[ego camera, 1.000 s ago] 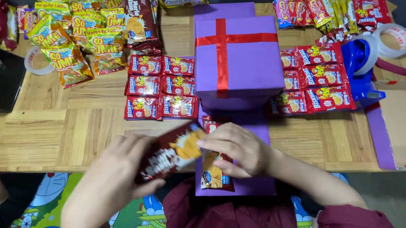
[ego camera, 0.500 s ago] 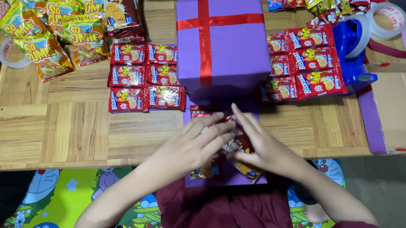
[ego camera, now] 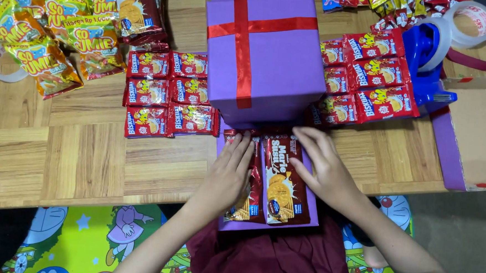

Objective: The person constructs a decorative snack box by taping various packaged snacks onto a purple cardboard base.

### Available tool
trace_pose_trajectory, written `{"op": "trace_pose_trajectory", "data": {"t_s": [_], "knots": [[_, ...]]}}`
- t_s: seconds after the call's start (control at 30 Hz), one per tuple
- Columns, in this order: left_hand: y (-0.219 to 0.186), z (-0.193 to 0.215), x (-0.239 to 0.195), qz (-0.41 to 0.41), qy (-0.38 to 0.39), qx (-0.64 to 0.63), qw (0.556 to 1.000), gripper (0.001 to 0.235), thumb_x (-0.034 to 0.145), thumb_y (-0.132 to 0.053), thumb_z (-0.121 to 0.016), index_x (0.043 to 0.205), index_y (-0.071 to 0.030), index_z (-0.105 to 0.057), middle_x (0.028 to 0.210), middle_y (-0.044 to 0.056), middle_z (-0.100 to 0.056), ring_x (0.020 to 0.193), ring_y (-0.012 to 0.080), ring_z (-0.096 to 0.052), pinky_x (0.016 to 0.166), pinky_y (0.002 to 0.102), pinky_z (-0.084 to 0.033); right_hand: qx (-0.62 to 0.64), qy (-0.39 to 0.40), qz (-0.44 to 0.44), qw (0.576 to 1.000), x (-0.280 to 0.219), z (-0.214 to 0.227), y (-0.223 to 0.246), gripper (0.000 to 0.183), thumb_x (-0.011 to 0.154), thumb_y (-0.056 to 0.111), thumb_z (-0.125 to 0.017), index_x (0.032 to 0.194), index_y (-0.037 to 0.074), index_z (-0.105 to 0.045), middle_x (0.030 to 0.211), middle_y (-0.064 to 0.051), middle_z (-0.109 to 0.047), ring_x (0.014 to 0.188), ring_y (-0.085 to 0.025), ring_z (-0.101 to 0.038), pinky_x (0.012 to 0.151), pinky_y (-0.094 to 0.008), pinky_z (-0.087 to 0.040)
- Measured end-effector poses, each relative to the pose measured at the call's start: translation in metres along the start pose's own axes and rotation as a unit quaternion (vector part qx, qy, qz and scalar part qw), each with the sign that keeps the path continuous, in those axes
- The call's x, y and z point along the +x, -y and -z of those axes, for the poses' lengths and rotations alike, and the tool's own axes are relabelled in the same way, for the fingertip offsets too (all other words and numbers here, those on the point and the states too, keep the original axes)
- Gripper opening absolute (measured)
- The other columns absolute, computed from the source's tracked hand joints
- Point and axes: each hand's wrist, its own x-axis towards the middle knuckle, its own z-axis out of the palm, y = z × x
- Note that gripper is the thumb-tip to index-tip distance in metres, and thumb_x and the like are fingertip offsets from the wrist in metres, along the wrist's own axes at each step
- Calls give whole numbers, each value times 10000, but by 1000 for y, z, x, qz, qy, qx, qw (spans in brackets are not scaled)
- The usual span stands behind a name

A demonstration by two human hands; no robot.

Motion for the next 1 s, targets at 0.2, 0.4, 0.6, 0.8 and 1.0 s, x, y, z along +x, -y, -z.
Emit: {"op": "trace_pose_trajectory", "data": {"t_s": [0.2, 0.4, 0.6, 0.8, 1.0], "knots": [[-10, -29, -3, 54, -45, -68, 995, 560, 1006, -107, -401, 1530, 86, -351, 1596, 290, -330, 1504, 440, -285, 1246, 530, -171, -72, 3, 117, 991, 2, -30, 4, 525, 1012, 207, -541, 1508, 50, -465, 1557, -145, -453, 1473, -343, -383, 1210, -519, -242], [-18, -39, -1, 81, -50, -23, 995, 584, 1012, -111, -381, 1557, 86, -306, 1616, 303, -291, 1532, 422, -234, 1253, 539, -94, -120, 55, 90, 987, 0, -44, -9, 747, 929, 333, -567, 1572, 19, -351, 1652, -171, -313, 1538, -381, -216, 1211, -566, -143], [-21, -42, 1, 94, -46, 11, 994, 631, 1036, -248, -412, 1574, 56, -286, 1659, 271, -239, 1559, 383, -190, 1261, 532, -70, -100, 149, 41, 983, -3, -50, -11, 826, 989, 451, -494, 1615, 17, -175, 1708, -189, -86, 1560, -374, -10, 1191, -591, 42], [-18, -48, 0, 92, -35, -4, 995, 652, 1051, -314, -391, 1581, 47, -271, 1670, 265, -216, 1569, 368, -164, 1264, 533, -43, -101, 139, 37, 984, -9, -60, -19, 819, 993, 438, -488, 1621, 25, -162, 1707, -196, -72, 1560, -373, 12, 1188, -586, 81], [-18, -40, 3, 88, -35, -21, 995, 644, 1066, -338, -404, 1562, 59, -304, 1640, 278, -270, 1552, 396, -196, 1260, 548, -51, 60, 261, -54, 962, -1, -35, -29, 862, 1000, 547, -465, 1647, 110, -99, 1700, -174, -52, 1534, -405, 14, 1176, -606, 107]]}}
